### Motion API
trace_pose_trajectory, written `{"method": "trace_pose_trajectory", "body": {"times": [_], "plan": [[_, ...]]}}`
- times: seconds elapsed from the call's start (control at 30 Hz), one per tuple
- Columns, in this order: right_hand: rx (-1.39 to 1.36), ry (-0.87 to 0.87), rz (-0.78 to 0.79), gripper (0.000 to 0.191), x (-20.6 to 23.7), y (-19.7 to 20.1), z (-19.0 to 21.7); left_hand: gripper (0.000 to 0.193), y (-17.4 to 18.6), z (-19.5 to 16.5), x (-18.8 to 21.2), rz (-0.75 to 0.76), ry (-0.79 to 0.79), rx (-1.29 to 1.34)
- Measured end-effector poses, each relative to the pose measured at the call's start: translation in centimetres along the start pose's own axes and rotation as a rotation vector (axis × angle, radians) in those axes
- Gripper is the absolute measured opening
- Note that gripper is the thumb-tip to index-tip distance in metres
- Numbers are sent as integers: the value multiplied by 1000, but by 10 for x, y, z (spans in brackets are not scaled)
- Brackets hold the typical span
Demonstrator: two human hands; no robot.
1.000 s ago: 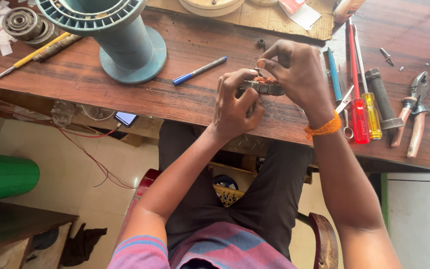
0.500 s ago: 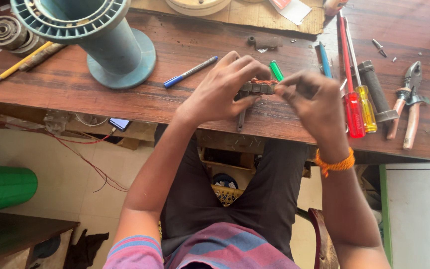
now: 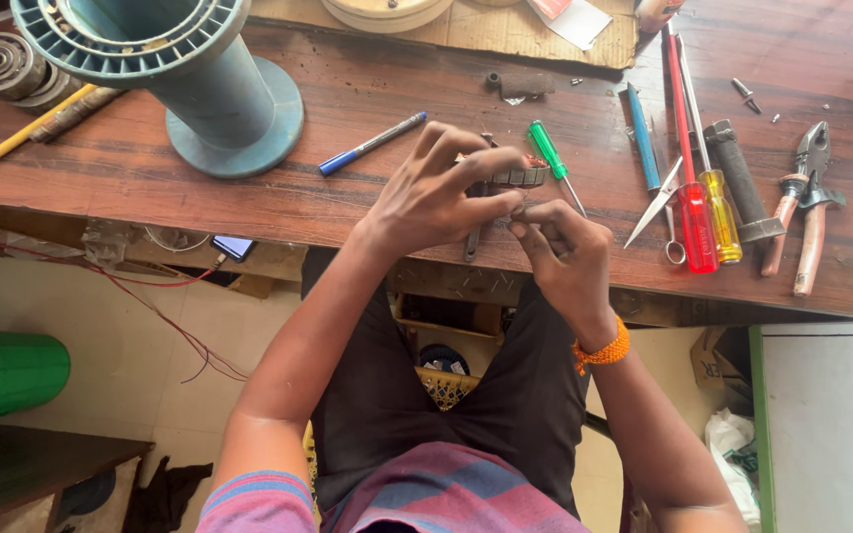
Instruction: The person fits a strip of insulating cardboard around the copper windings of a motor armature, pressing it into place by hand. They cut the cardboard to size with scissors, use a screwdriver to help seat the material, and work the strip around the armature slots.
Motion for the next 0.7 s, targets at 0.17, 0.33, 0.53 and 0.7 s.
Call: {"method": "trace_pose_trajectory", "body": {"times": [0.17, 0.33, 0.53, 0.7], "plan": [[170, 88, 58, 7, -5, 21, 23, 20, -7, 0, 19, -113, 72, 19], [324, 172, 57, 9, -22, 28, 56, 20, -6, 0, 26, -316, 284, 70], [338, 186, 40, 8, -67, 13, 76, 16, -1, -2, 26, -391, 474, 124], [462, -34, 177, 11, -93, -2, 58, 16, -3, -3, 24, -375, 552, 62]]}}
Point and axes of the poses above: each hand's wrist, its own x-axis away from the middle knuckle, its own y-axis out of the back of the hand, z = x × y, the point moved 8 cm from there along -x, towards the middle knuckle, and after that the axes turned 9 degrees about x, right-handed, at the moved point
